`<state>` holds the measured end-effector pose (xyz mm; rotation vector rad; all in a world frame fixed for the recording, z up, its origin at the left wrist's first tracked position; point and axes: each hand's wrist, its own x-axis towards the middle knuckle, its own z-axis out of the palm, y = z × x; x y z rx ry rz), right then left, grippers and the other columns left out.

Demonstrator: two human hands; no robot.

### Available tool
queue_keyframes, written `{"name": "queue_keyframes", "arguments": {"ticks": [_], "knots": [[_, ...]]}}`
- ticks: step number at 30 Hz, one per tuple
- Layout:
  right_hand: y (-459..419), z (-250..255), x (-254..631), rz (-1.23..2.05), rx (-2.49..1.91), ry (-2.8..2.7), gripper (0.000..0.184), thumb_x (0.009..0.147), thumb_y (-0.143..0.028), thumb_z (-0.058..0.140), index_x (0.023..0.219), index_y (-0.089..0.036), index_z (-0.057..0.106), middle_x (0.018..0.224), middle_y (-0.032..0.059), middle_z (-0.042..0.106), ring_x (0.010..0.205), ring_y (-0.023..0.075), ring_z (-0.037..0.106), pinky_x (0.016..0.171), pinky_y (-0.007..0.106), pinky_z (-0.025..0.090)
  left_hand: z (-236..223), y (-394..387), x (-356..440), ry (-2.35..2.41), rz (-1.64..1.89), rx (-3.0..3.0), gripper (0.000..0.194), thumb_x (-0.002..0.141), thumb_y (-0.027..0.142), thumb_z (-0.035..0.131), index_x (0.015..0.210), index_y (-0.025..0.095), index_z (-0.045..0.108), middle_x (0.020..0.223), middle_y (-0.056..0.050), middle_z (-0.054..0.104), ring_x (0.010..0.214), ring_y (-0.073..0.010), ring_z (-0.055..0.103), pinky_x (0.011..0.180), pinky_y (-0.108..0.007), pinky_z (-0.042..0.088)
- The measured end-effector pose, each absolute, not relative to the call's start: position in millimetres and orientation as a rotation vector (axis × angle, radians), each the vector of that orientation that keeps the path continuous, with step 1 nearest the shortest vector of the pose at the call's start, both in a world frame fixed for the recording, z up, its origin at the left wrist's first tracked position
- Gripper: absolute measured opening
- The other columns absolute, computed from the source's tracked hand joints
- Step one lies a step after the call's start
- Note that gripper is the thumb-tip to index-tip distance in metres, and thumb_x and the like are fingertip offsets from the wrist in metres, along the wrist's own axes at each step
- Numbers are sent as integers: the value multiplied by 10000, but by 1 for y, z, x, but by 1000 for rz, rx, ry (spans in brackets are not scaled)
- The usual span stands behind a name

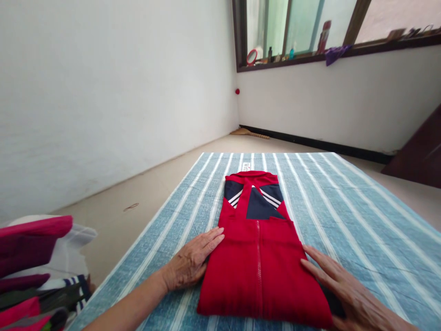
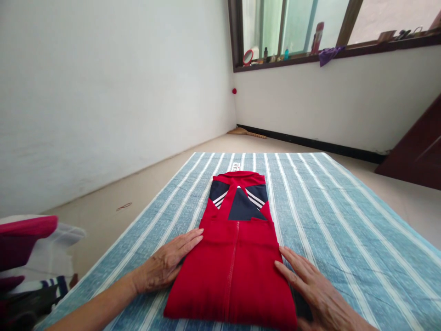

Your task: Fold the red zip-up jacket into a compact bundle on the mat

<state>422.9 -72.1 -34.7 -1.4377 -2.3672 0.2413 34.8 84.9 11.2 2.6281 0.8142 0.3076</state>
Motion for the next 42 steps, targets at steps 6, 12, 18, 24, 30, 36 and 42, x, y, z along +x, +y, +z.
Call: {"name": "queue_keyframes", "arguments": {"ticks": [6,12,18,24,30,36,42], "knots": [[-67,-39,422,120,-1350,-2396,837,748,-492,621,1453,-265,230,1479,92,266,1293,316,358,983,426,430,6,89,31,765,259,2720,624,857,241,500,1429,295,257,1472,-47,331,1320,-255,345,1087,-421,319],[-55,-54,429,-19,-1220,-2414,784,787,-354,612,1455,-243,217,1445,88,344,1300,281,359,1076,435,304,5,92,30,759,237,2729,670,828,243,530,1433,285,246,1479,-56,316,1327,-265,330,1094,-439,299],[-30,-55,424,-130,-1230,-2350,723,838,-223,517,1465,-222,158,1459,96,324,1328,250,315,1095,443,270,3,97,30,769,222,2730,711,809,289,562,1437,292,228,1485,-63,300,1328,-283,325,1095,-443,282],[-5,-50,417,-64,-1195,-2348,610,891,-185,388,1460,-223,173,1453,82,343,1340,213,291,1104,433,245,-2,105,31,717,245,2791,775,804,329,574,1453,278,155,1495,-86,270,1339,-295,299,1104,-446,262],[11,-49,418,45,-1176,-2372,604,884,-248,435,1450,-256,223,1446,72,353,1336,220,296,1095,433,256,-3,113,35,703,307,2750,735,809,338,577,1443,300,207,1467,-67,336,1317,-298,343,1102,-436,269],[14,-51,421,157,-1229,-2447,584,877,-324,486,1425,-301,286,1451,55,347,1342,239,283,1090,464,249,-7,119,35,669,282,2854,748,831,324,537,1455,303,125,1462,-67,346,1314,-283,352,1088,-441,303],[16,-52,422,213,-1199,-2426,625,847,-397,532,1419,-287,304,1458,81,331,1337,271,292,1083,490,245,-9,121,35,624,248,2966,752,834,313,510,1457,265,91,1446,-89,372,1308,-276,363,1069,-434,347]]}}
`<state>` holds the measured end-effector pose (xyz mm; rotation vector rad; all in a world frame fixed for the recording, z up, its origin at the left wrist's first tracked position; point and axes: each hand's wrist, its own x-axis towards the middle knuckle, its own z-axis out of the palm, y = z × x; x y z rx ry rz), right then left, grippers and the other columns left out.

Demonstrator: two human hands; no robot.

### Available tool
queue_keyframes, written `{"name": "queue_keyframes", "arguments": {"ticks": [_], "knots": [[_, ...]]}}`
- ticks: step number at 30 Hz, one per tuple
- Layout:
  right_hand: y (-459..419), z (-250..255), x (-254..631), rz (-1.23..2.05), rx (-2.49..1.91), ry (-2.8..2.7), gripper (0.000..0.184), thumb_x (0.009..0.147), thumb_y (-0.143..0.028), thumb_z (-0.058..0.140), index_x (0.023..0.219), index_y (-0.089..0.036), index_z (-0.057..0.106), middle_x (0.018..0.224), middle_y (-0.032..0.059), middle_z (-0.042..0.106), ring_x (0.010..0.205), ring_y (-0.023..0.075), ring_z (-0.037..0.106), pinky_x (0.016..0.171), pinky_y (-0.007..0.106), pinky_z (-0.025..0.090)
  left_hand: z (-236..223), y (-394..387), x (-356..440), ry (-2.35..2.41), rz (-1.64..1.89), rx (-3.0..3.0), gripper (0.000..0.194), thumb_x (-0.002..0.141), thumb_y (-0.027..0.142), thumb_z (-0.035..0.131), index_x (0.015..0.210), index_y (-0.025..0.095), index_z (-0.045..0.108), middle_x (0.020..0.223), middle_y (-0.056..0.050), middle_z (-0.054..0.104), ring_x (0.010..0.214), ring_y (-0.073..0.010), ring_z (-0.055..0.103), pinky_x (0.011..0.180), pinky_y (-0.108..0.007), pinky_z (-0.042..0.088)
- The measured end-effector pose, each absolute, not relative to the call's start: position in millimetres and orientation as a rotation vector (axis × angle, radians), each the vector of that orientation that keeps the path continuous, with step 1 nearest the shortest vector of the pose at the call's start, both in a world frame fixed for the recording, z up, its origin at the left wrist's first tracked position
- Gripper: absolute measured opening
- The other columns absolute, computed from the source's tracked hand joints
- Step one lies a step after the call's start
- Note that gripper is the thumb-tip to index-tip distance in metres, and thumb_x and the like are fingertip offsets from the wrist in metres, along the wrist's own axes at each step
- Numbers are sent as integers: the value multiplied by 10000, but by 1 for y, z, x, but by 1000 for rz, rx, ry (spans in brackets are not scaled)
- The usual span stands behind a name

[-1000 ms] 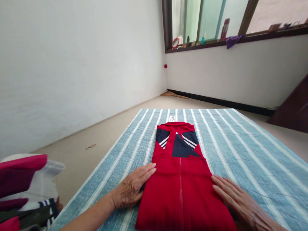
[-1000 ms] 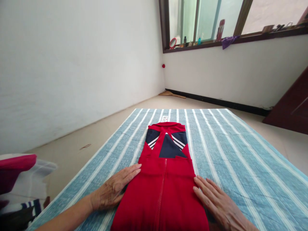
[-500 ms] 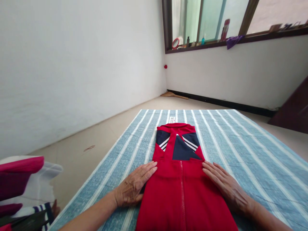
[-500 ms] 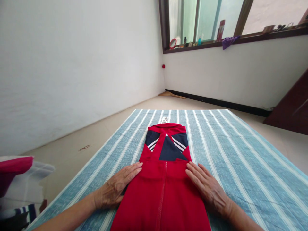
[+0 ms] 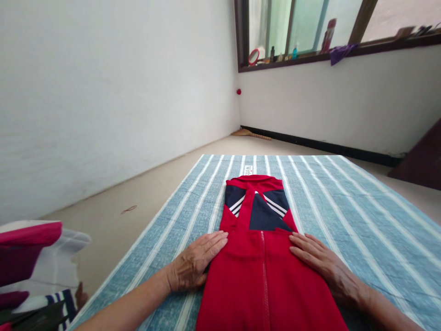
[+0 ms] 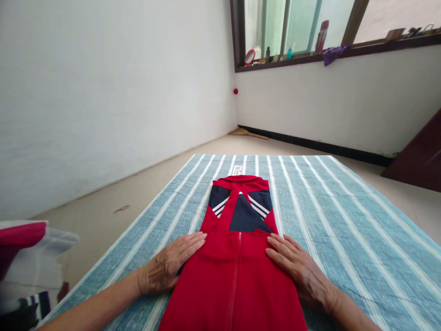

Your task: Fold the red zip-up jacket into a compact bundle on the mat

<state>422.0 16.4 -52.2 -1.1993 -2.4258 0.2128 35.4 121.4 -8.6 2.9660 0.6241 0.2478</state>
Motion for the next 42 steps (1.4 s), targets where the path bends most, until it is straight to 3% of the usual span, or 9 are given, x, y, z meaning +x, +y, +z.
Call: {"name": "queue_keyframes", "arguments": {"ticks": [9,16,27,35,42], "knots": [[25,-40,425,438,-1164,-2324,516,850,-444,492,1342,-297,440,1377,86,460,1263,276,419,1071,490,266,-12,121,37,605,273,2945,807,802,285,531,1455,237,59,1452,-124,345,1319,-285,339,1078,-443,332],[26,-42,427,435,-1160,-2294,515,850,-425,506,1343,-300,431,1362,85,479,1252,271,435,1060,493,278,-9,121,37,619,258,2870,877,758,388,608,1452,225,97,1458,-130,333,1311,-310,343,1077,-463,324],[26,-44,427,420,-1196,-2332,535,846,-404,504,1358,-289,406,1369,99,468,1265,282,416,1041,501,308,-15,127,53,550,707,3028,578,877,199,450,1410,164,230,1182,-127,600,1122,-236,542,965,-419,452],[25,-34,425,420,-1127,-2279,506,853,-464,485,1334,-312,443,1335,90,508,1210,281,482,995,460,393,-15,122,56,580,706,3114,358,930,212,374,1273,153,459,1165,-146,602,1105,-230,538,920,-419,474],[26,-33,424,500,-1127,-2236,504,847,-495,493,1318,-316,464,1337,94,506,1212,290,478,984,478,399,-13,128,56,574,630,2967,360,922,273,411,1269,213,485,1173,-119,598,1104,-214,534,944,-395,463]]}}
